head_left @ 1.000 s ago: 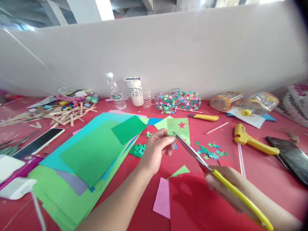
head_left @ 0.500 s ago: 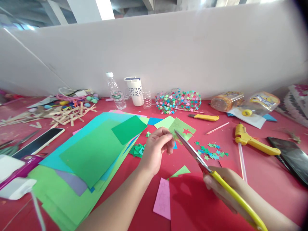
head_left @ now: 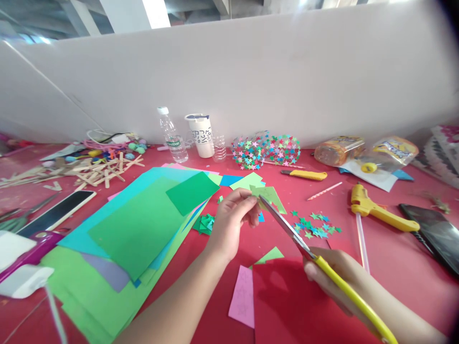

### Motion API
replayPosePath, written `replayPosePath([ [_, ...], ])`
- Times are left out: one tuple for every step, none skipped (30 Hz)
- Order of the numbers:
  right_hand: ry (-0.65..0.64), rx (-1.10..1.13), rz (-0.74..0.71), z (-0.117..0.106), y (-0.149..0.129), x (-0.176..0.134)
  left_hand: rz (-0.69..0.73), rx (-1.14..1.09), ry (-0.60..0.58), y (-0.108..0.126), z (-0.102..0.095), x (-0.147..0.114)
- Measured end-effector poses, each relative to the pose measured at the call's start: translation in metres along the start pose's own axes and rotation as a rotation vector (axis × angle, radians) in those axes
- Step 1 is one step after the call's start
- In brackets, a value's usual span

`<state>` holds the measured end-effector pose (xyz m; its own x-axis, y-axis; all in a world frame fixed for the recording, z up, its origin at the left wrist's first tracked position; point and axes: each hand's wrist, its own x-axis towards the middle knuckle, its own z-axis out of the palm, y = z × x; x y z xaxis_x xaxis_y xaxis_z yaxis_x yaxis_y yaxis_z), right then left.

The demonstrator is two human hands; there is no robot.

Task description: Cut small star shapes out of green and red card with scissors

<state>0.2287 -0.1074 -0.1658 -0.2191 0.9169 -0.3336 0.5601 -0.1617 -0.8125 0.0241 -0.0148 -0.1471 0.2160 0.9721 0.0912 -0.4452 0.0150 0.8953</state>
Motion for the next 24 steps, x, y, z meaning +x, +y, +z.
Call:
replayPosePath([
  [-0.028,0.004,-0.015,-0.0018,-0.0011,-0.0011,0.012,0.02,0.001,0.0004,-0.0004,0.0003],
  [-0.053,0.007,-0.033,-0.0033,-0.0021,-0.0023,0.024,0.042,0.0,0.0009,-0.0007,0.0006],
  [-0.073,0.007,-0.049,-0.0046,-0.0031,-0.0033,0.033,0.063,-0.005,0.0014,-0.0011,0.001],
  [-0.086,0.007,-0.063,-0.0056,-0.004,-0.0043,0.038,0.083,-0.01,0.002,-0.0014,0.0014],
  [-0.095,0.005,-0.074,-0.0065,-0.0047,-0.0051,0.039,0.1,-0.017,0.0026,-0.0016,0.0017],
  [-0.099,0.003,-0.079,-0.0071,-0.0053,-0.0057,0.038,0.112,-0.024,0.0031,-0.0018,0.002],
  [-0.103,0.001,-0.082,-0.0077,-0.0058,-0.0061,0.036,0.119,-0.03,0.0036,-0.002,0.0023],
  [-0.106,-0.002,-0.083,-0.0082,-0.0062,-0.0064,0.034,0.121,-0.035,0.004,-0.0021,0.0025],
  [-0.108,-0.004,-0.083,-0.0087,-0.0066,-0.0066,0.034,0.12,-0.038,0.0043,-0.0023,0.0026],
  [-0.109,-0.006,-0.083,-0.0093,-0.0069,-0.0066,0.034,0.119,-0.042,0.0047,-0.0025,0.0028],
  [-0.109,-0.006,-0.083,-0.0099,-0.0072,-0.0066,0.032,0.122,-0.048,0.005,-0.0028,0.0029],
  [-0.109,-0.003,-0.082,-0.0105,-0.0074,-0.0066,0.029,0.127,-0.054,0.0054,-0.0032,0.0031],
  [-0.112,0.004,-0.08,-0.011,-0.0075,-0.0064,0.023,0.132,-0.061,0.0058,-0.0036,0.0033],
  [-0.118,0.014,-0.078,-0.0113,-0.0076,-0.0062,0.016,0.135,-0.068,0.0063,-0.0041,0.0035],
  [-0.125,0.03,-0.072,-0.0114,-0.0075,-0.006,0.009,0.135,-0.073,0.0067,-0.0046,0.0037],
  [-0.131,0.045,-0.061,-0.0112,-0.0074,-0.0057,0.003,0.133,-0.078,0.0071,-0.0052,0.0039],
  [-0.133,0.058,-0.045,-0.0107,-0.0071,-0.0053,0.0,0.131,-0.083,0.0074,-0.0057,0.004],
  [-0.13,0.069,-0.023,-0.01,-0.0069,-0.005,-0.002,0.129,-0.088,0.0075,-0.0061,0.0041],
  [-0.121,0.078,0.002,-0.009,-0.0066,-0.0047,-0.004,0.126,-0.093,0.0074,-0.0064,0.0041],
  [-0.11,0.086,0.025,-0.008,-0.0063,-0.0044,-0.009,0.118,-0.094,0.007,-0.0066,0.004],
  [-0.1,0.095,0.039,-0.007,-0.0061,-0.0042,-0.018,0.103,-0.093,0.0063,-0.0065,0.0038],
  [-0.095,0.106,0.043,-0.0062,-0.0059,-0.004,-0.032,0.084,-0.092,0.0053,-0.0061,0.0036],
  [-0.093,0.119,0.044,-0.0057,-0.0059,-0.0038,-0.05,0.065,-0.095,0.0042,-0.0056,0.0032],
  [-0.094,0.13,0.039,-0.0054,-0.0059,-0.0037,-0.069,0.048,-0.101,0.0029,-0.005,0.0028],
])
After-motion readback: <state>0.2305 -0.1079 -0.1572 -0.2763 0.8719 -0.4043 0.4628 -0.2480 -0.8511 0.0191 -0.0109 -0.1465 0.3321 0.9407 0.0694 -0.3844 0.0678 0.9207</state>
